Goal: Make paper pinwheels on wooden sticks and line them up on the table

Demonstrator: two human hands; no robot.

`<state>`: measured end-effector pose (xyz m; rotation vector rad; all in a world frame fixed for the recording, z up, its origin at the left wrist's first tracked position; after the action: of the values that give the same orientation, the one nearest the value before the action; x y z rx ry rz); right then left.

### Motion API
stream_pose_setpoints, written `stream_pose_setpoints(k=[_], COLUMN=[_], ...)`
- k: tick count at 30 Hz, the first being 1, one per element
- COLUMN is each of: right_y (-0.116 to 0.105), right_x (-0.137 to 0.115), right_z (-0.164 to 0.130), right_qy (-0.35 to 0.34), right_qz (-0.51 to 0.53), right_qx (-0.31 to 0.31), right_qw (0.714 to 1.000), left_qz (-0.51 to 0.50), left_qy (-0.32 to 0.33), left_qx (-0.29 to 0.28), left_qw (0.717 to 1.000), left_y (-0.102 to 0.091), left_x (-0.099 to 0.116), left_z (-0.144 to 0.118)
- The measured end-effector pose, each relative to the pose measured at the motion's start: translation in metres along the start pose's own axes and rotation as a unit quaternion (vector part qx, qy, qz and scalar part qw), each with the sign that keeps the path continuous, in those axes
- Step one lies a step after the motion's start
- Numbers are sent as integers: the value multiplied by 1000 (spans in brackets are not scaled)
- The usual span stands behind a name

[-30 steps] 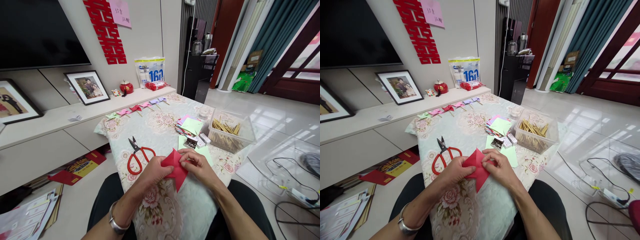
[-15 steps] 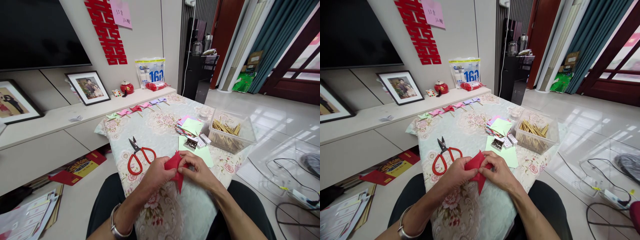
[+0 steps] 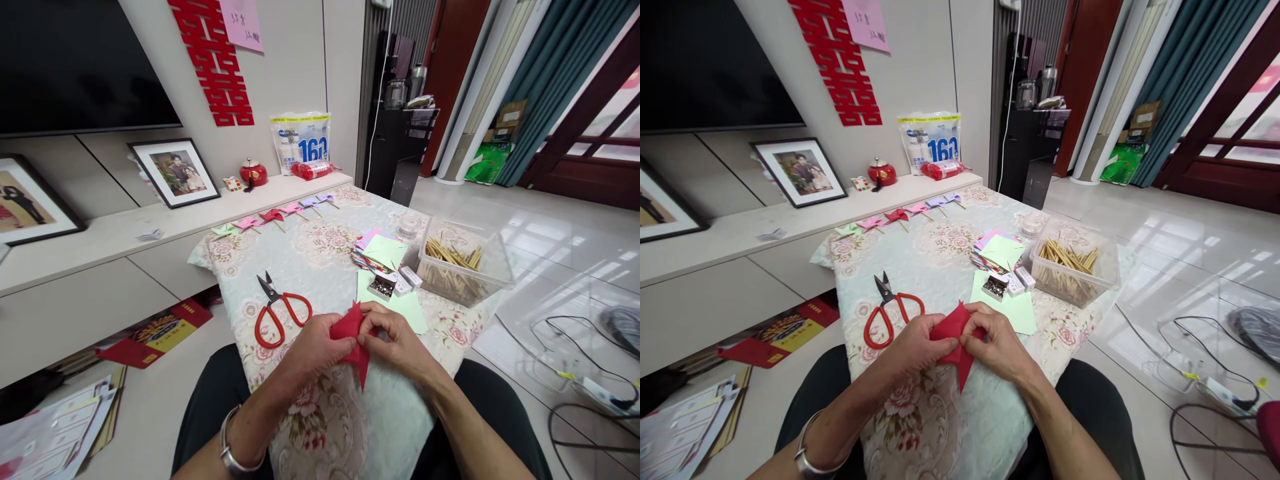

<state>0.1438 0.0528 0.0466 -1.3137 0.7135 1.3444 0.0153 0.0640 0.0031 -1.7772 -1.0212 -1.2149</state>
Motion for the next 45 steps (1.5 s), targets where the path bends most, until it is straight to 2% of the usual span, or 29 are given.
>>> stream_pose_setpoints(k=[7, 16, 23, 28, 31, 38, 42, 45], right_y=[-2, 4, 3, 1, 0, -1, 0, 1], right_x=[-3, -1, 0, -1, -2, -1, -1, -1], right_z=[1, 0, 0, 0, 0, 0, 0, -1], right_qy=[0, 2, -6, -7, -13, -11, -17, -16], right_qz=[19, 24, 25, 18, 5, -37, -49, -45], right_qx=[-12, -12, -3, 10, 19, 30, 32, 27], right_qw=[1000, 1000, 1000, 1000, 1000, 999, 998, 999], left_qz=[-13, 53, 40, 31, -2, -40, -44, -39], left_qy=[5, 2, -4, 13, -5, -13, -40, -27], left_qx=[6, -2, -2, -25, -26, -30, -18, -17], left_qw=[1000, 999, 999, 999, 1000, 999, 998, 999], left_y=[-4, -2, -1, 2, 4, 6, 4, 3], left_x=[2, 9, 4, 13, 14, 9, 3, 3], left_z=[-2, -3, -2, -6, -8, -8, -9, -8])
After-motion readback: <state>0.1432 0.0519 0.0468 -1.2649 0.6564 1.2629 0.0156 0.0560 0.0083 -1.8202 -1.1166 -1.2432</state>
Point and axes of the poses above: each hand's wrist, its own z-axis towards the middle knuckle, its own y-axis out of the palm, x = y × z, the point moved 9 cm from there along z, towards the middle knuckle, and after that the axes turned 3 degrees about z, right-handed, at the moved point
